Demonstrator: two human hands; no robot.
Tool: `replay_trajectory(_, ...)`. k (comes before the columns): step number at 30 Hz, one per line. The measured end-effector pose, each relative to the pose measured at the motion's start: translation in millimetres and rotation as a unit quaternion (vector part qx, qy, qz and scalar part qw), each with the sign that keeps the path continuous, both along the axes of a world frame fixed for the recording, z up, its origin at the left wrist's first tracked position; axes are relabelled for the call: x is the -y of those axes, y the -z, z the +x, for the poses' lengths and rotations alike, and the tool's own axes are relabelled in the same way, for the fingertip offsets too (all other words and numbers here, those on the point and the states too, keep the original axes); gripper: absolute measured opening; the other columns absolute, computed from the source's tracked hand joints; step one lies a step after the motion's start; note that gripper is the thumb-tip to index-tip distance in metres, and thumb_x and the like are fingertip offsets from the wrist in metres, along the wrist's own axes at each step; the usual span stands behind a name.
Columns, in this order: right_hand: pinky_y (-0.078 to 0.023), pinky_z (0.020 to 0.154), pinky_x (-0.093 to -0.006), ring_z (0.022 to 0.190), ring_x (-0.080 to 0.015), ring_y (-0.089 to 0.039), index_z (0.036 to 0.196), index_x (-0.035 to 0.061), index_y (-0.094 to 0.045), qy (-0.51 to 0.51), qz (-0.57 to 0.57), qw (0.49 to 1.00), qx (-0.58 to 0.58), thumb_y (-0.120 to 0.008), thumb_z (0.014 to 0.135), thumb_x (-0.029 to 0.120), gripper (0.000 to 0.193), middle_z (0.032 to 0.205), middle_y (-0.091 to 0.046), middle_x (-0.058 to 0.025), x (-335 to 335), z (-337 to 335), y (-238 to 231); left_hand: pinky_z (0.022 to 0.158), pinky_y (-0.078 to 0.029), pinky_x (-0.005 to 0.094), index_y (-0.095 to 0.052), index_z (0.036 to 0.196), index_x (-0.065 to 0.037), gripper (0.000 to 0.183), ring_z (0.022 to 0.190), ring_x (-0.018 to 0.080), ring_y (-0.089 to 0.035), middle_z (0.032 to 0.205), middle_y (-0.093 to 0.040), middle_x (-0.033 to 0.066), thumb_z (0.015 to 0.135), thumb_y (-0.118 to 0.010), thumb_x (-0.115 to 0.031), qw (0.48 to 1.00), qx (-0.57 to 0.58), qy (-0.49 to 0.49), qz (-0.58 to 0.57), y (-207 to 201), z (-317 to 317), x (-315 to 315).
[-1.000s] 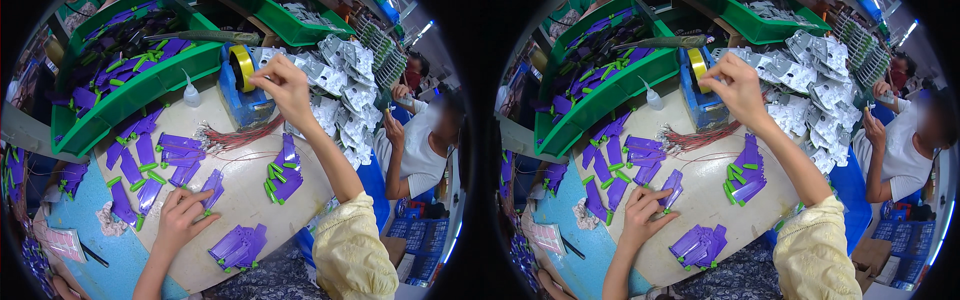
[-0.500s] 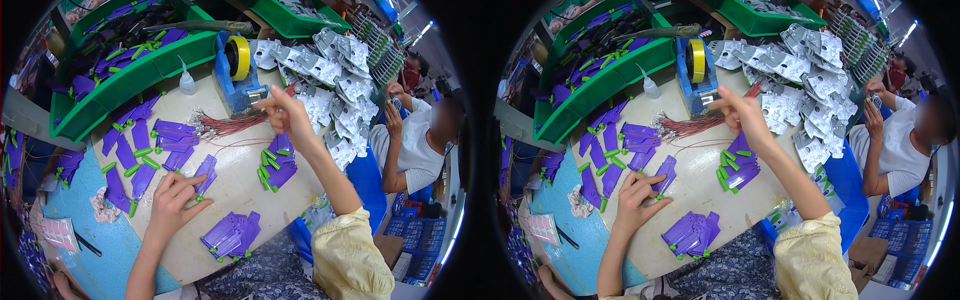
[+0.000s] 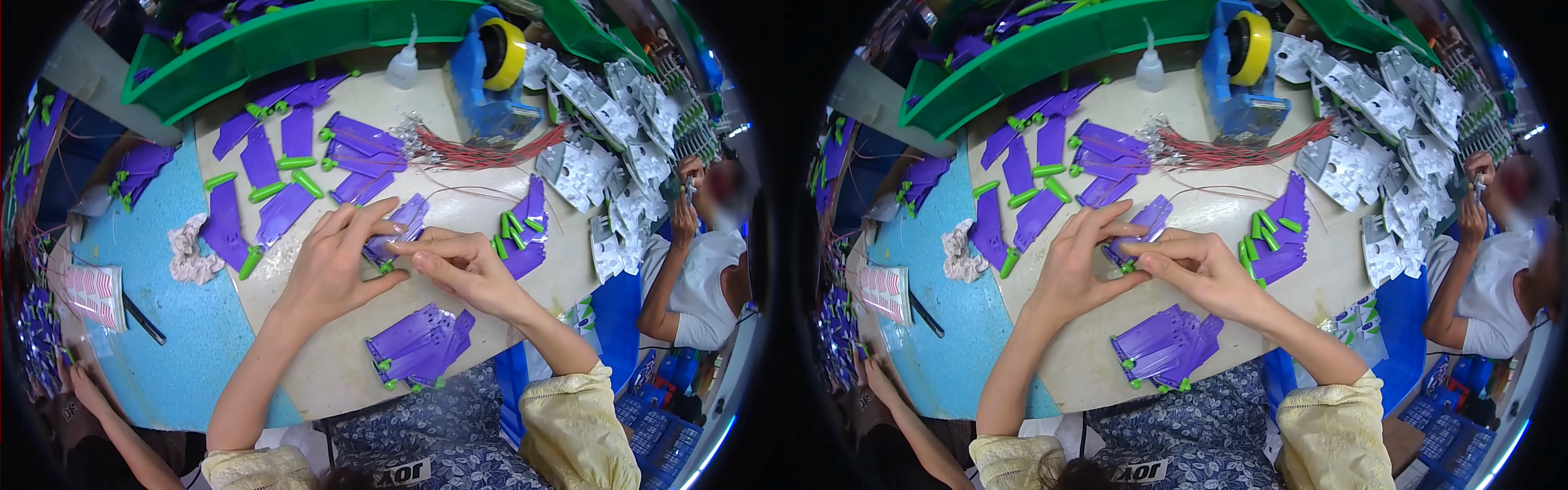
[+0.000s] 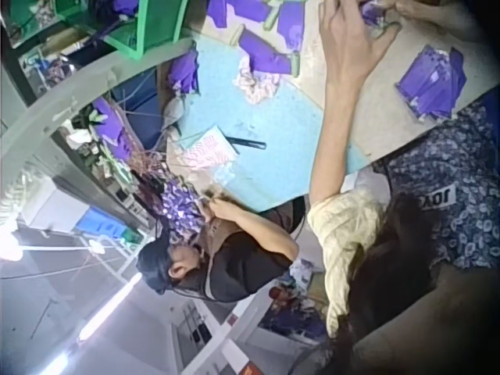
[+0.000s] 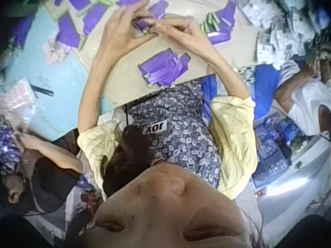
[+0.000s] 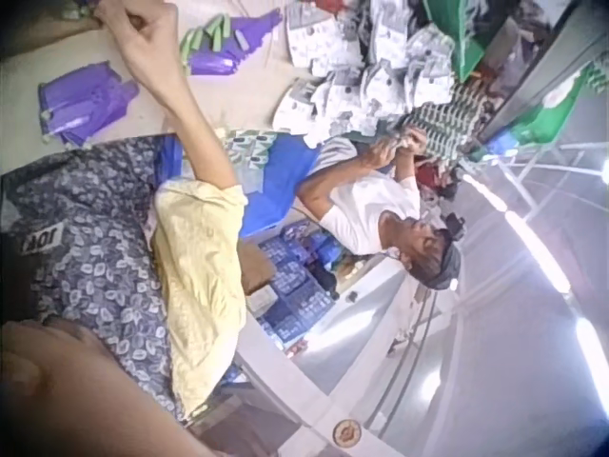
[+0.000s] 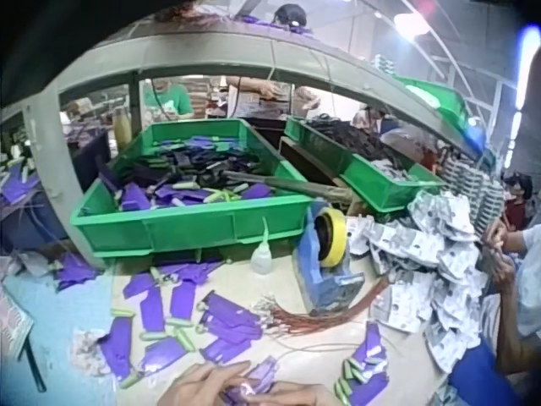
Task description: The person assembles small electronic components by inserting red wires into purple plastic housings. They handle the parts one by one, occasionally using a small bottle to apply adhesive to the connections. The completed units are stacked on the table.
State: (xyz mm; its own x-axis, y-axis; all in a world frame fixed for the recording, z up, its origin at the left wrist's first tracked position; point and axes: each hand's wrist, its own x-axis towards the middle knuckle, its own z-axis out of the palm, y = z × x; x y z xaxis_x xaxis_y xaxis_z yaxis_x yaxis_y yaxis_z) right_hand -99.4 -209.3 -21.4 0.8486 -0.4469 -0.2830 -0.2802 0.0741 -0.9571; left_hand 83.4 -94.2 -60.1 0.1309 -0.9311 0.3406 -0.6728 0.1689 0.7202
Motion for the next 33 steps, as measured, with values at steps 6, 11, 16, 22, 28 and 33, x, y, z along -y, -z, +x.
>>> replay_trajectory(6,-0.037,0.054,-0.0306,0.063,-0.0129,-0.049,0.12,0.0054,-0.073,-0.041,-0.169,0.985,-0.008,-0.065,0.096,0.015,0.027,0.077,-0.057,-0.007,-2.3,1.9,15.8,0.08,-0.052,0.0368,-0.06,0.123,-0.006,0.058,0.096,0.0247,-0.061,0.108,-0.07,0.0065,0.072,-0.084,-0.018,1.0,0.012,0.006,-0.004,-3.8,0.9,-3.6)
replay_trajectory(11,-0.041,0.05,-0.0342,0.055,-0.0222,-0.054,0.109,0.0023,-0.075,0.014,-0.373,0.928,0.001,-0.067,0.092,0.01,0.02,0.073,-0.056,-0.0121,-11.2,6.1,16.0,0.068,-0.055,0.0345,-0.071,0.098,-0.001,0.035,0.088,0.0268,-0.062,0.103,-0.065,0.0121,0.068,-0.086,-0.013,0.987,0.109,-0.077,-0.089,10.6,-19.6,-16.9)
replay_trajectory(16,-0.048,0.053,-0.0384,0.061,-0.0296,-0.064,0.094,0.0004,-0.072,0.147,-0.497,0.855,-0.032,-0.071,0.086,0.009,0.012,0.077,-0.061,-0.0131,31.1,22.1,-2.5,0.077,-0.049,0.0357,-0.071,0.108,-0.004,0.036,0.096,0.0278,-0.058,0.116,-0.058,0.0146,0.073,-0.078,-0.008,0.989,0.131,-0.065,0.036,-1.1,-19.3,-11.7)
replay_trajectory(22,-0.051,0.063,-0.0426,0.068,-0.0312,-0.066,0.091,0.0013,-0.072,0.084,-0.497,0.863,-0.023,-0.069,0.083,0.004,0.008,0.082,-0.063,-0.0132,66.1,35.8,19.8,0.112,-0.021,0.0557,-0.052,0.141,-0.011,0.08,0.135,0.032,-0.038,0.141,-0.047,0.0134,0.07,-0.08,-0.036,0.972,0.205,-0.114,0.008,-5.1,-6.1,10.7)
replay_trajectory(28,-0.053,0.065,-0.0428,0.075,-0.031,-0.066,0.089,0.0032,-0.07,-0.02,-0.607,0.795,0.017,-0.069,0.083,0.007,0.007,0.089,-0.06,-0.0107,69.0,39.9,18.3,0.12,-0.009,0.0617,-0.038,0.151,-0.01,0.093,0.141,0.0331,-0.034,0.141,-0.046,0.0115,0.077,-0.077,-0.049,0.959,0.268,-0.062,0.068,-12.0,30.3,36.3)
replay_trajectory(33,-0.053,0.066,-0.0406,0.082,-0.0281,-0.065,0.086,0.0022,-0.064,-0.032,-0.622,0.782,-0.015,-0.069,0.081,0.006,0.008,0.086,-0.056,-0.0098,74.3,39.9,16.9,0.109,-0.032,0.0492,-0.044,0.146,-0.002,0.077,0.125,0.0352,-0.043,0.135,-0.047,0.0144,0.083,-0.075,-0.035,0.967,0.208,-0.096,0.108,-9.0,14.5,34.2)
